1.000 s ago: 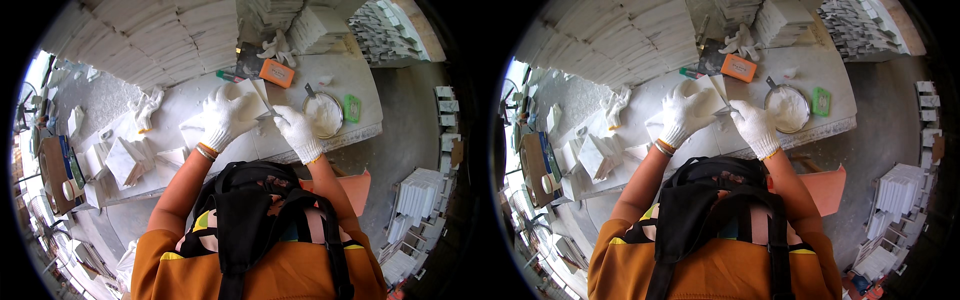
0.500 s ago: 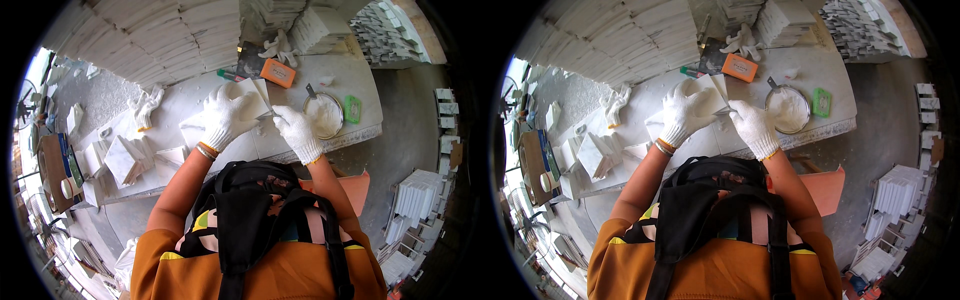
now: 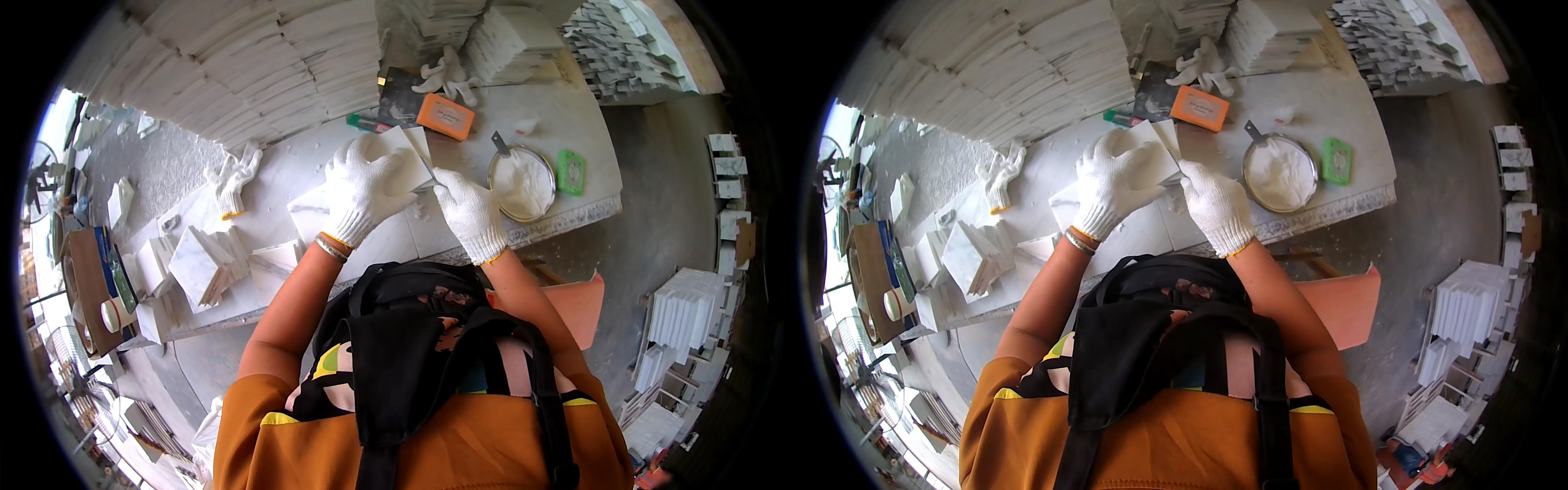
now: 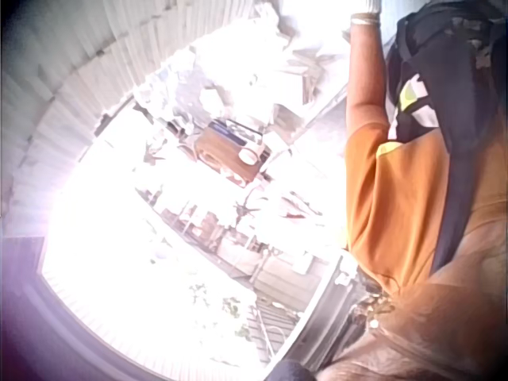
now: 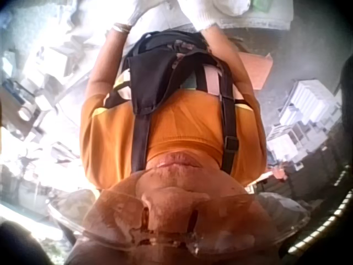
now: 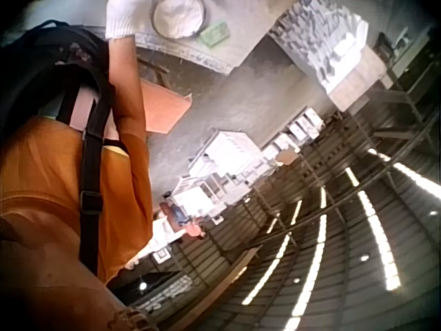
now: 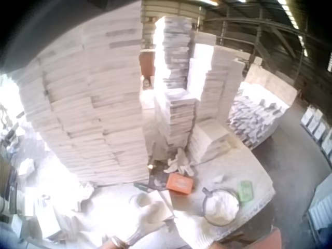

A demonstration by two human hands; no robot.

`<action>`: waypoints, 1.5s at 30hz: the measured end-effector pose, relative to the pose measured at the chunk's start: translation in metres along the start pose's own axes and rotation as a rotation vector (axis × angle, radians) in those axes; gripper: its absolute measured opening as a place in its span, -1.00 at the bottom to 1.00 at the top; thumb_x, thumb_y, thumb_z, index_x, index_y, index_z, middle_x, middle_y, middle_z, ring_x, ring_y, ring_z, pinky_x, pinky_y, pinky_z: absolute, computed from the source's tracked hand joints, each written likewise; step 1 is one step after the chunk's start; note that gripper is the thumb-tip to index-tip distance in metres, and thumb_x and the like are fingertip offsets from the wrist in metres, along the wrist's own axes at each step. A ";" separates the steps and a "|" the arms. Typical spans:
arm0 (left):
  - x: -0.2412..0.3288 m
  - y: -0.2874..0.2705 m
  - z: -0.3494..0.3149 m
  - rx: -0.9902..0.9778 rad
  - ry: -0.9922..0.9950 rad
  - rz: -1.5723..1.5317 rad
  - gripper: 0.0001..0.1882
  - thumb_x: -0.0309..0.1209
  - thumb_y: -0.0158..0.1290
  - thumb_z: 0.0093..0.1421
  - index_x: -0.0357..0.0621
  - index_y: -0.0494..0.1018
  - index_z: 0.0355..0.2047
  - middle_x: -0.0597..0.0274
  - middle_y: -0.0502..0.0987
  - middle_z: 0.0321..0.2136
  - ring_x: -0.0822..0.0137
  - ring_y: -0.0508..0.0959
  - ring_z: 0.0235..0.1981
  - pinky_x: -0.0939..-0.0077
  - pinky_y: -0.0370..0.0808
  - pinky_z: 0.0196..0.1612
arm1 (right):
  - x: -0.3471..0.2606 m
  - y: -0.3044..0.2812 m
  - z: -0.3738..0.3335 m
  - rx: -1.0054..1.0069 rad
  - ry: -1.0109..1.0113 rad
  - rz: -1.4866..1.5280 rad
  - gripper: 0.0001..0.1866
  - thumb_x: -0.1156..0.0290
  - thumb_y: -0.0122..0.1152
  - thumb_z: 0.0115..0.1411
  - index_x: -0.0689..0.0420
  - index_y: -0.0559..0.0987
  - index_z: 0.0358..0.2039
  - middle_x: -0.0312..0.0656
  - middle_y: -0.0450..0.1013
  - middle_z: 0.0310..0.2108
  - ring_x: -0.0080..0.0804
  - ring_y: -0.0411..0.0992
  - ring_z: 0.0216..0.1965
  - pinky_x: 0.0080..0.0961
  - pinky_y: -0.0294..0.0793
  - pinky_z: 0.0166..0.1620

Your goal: The person applies a white paste to the edges of small white square tiles using a metal spatula, then uses a green sponge to wipe the edges. The person repeats this process for multiple tiles, stacking them on the table.

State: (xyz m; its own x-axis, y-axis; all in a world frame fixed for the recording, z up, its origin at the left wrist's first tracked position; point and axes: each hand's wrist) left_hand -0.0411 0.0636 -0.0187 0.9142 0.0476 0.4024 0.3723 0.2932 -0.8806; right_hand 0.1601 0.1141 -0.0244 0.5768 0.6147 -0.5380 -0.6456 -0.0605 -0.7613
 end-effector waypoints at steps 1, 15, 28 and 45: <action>0.000 0.000 0.000 0.000 -0.001 -0.006 -0.37 0.01 0.36 -0.23 0.27 0.59 -0.06 0.03 0.39 0.10 -0.06 0.36 0.14 0.01 0.33 0.12 | 0.001 0.004 -0.001 0.019 -0.021 -0.021 -0.75 0.38 0.26 0.18 -0.01 0.58 -0.10 -0.06 0.56 -0.48 -0.02 0.55 -0.45 -0.17 0.54 -0.38; 0.004 -0.007 0.002 -0.029 -0.002 -0.006 -0.38 0.02 0.34 -0.22 0.25 0.59 -0.06 0.06 0.41 0.07 -0.05 0.39 0.11 0.06 0.35 0.11 | 0.015 -0.014 -0.001 -0.066 0.037 -0.010 -0.70 0.39 0.26 0.23 0.10 0.58 -0.02 -0.01 0.60 -0.35 -0.07 0.59 -0.38 -0.30 0.57 -0.32; -0.001 -0.002 0.000 -0.007 0.007 -0.015 -0.33 0.03 0.36 -0.23 0.24 0.58 -0.02 -0.01 0.39 0.11 -0.06 0.37 0.15 0.02 0.32 0.13 | 0.009 -0.011 -0.003 -0.162 0.133 0.152 -0.71 0.34 0.30 0.18 0.02 0.58 -0.07 -0.02 0.60 -0.38 0.01 0.58 -0.34 -0.17 0.56 -0.30; -0.001 0.001 -0.001 0.025 0.019 -0.012 -0.32 0.00 0.37 -0.24 0.24 0.57 -0.02 0.03 0.39 0.12 -0.05 0.36 0.16 0.02 0.32 0.16 | 0.029 -0.012 -0.008 -0.172 0.268 0.119 -0.64 0.42 0.25 0.24 0.07 0.55 0.07 -0.18 0.57 -0.43 -0.48 0.51 -0.55 -0.48 0.52 -0.43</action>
State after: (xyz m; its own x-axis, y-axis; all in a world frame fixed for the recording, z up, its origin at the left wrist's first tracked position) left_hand -0.0415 0.0625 -0.0205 0.9125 0.0257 0.4082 0.3798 0.3170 -0.8690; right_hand 0.1883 0.1270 -0.0341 0.6281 0.3686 -0.6853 -0.6357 -0.2648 -0.7250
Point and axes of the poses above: each hand's wrist, its own z-axis towards the middle knuckle, its own y-axis out of the palm, x = y × z
